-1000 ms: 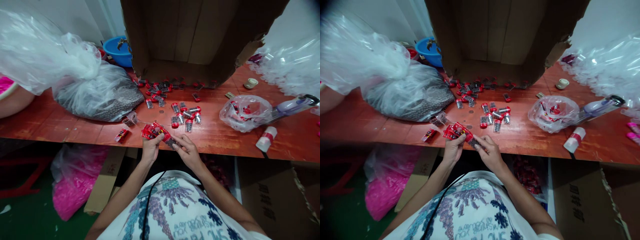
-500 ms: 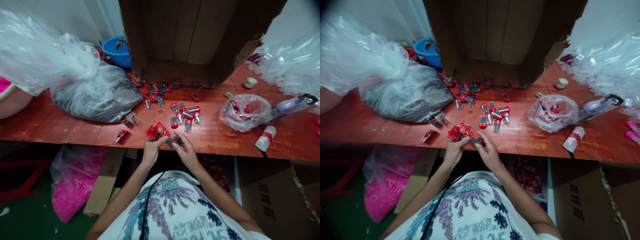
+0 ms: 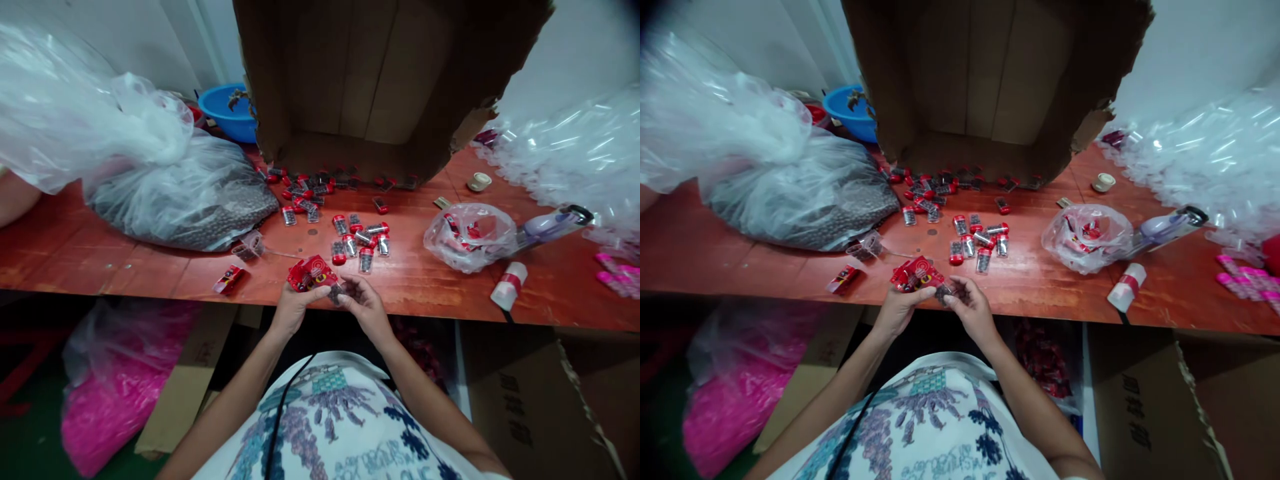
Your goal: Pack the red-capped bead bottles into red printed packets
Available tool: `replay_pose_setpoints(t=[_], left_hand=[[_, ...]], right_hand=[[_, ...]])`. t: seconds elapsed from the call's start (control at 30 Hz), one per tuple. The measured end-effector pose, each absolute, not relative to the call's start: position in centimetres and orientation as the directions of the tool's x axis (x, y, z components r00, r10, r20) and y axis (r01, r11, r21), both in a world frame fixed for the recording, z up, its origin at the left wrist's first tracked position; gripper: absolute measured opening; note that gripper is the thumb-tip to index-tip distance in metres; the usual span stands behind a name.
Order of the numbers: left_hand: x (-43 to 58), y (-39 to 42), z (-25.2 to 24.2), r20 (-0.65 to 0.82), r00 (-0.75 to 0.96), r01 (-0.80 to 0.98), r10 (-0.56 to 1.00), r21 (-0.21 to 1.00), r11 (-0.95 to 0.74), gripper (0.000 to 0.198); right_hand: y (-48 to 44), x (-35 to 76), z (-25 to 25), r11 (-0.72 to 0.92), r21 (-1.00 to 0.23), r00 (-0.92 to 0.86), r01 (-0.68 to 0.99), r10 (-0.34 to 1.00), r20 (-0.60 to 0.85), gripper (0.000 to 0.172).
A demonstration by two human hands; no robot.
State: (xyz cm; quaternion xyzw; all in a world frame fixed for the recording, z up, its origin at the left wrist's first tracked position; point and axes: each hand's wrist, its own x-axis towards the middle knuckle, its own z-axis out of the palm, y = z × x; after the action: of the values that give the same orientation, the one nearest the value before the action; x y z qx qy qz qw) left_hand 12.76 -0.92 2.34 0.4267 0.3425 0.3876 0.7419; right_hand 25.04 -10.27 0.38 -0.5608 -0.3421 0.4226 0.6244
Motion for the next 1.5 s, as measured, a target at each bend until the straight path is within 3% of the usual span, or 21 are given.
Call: replay_pose_setpoints(t=[0.13, 0.33, 0.53, 0.77, 0.9, 1.07, 1.17, 1.27, 1.37, 1.5], left_hand=[[12.9, -0.8, 2.4, -0.18, 0.446, -0.296, 0.877, 0.895, 0.334, 0.029], [13.9, -2.0, 2.0, -0.257, 0.456, -0.216, 0.852, 0.897, 0.386, 0.025], [13.9, -2.0, 2.2, -0.249, 0.455, -0.3, 0.855, 0.861, 0.411, 0.027], [14.6, -2.9, 1.2, -0.364, 0.545, -0.262, 0.755, 0.782, 0.566, 0.027], [14.1, -2.3, 0.5, -0.46, 0.497, -0.334, 0.736, 0.682, 0.651, 0.027], [13.8, -1.8, 0.2, -0.505, 0.43, -0.317, 0.748, 0.691, 0.649, 0.029], [14.8, -2.3, 0.0, -0.482, 0.398, -0.284, 0.781, 0.745, 0.604, 0.025], [15.5, -2.8, -0.1, -0.447, 0.424, -0.257, 0.787, 0.774, 0.578, 0.022], [15.3, -2.5, -0.2, -0.451, 0.429, -0.254, 0.782, 0.771, 0.584, 0.022], [14.3, -1.7, -0.4, -0.455, 0.347, -0.326, 0.82, 0.761, 0.561, 0.022]], right_hand=[[-10.5, 24.9, 0.0, 0.023, -0.993, 0.423, -0.114, 0.906, -0.028, 0.029], [-10.6, 24.7, -0.3, 0.061, -0.997, 0.446, 0.048, 0.892, 0.076, 0.046], [-10.6, 25.6, -0.1, 0.062, -0.998, 0.409, 0.002, 0.911, 0.057, 0.042], [-11.1, 26.9, -1.4, 0.005, -0.997, 0.52, 0.077, 0.853, 0.045, 0.027], [-13.4, 31.8, -2.9, -0.121, -0.984, 0.703, 0.135, 0.712, 0.009, 0.034], [-15.7, 36.2, -2.9, -0.387, -0.797, 0.825, 0.464, 0.517, 0.229, 0.035], [-14.3, 33.2, -1.8, -0.248, -0.871, 0.743, 0.424, 0.645, 0.178, 0.03], [-11.7, 28.6, -1.3, -0.059, -0.966, 0.505, 0.251, 0.86, 0.079, 0.029], [-9.9, 26.4, -1.5, -0.019, -0.98, 0.442, 0.2, 0.894, 0.073, 0.031], [-9.2, 27.1, -1.5, -0.017, -0.944, 0.435, 0.329, 0.89, 0.136, 0.027]])
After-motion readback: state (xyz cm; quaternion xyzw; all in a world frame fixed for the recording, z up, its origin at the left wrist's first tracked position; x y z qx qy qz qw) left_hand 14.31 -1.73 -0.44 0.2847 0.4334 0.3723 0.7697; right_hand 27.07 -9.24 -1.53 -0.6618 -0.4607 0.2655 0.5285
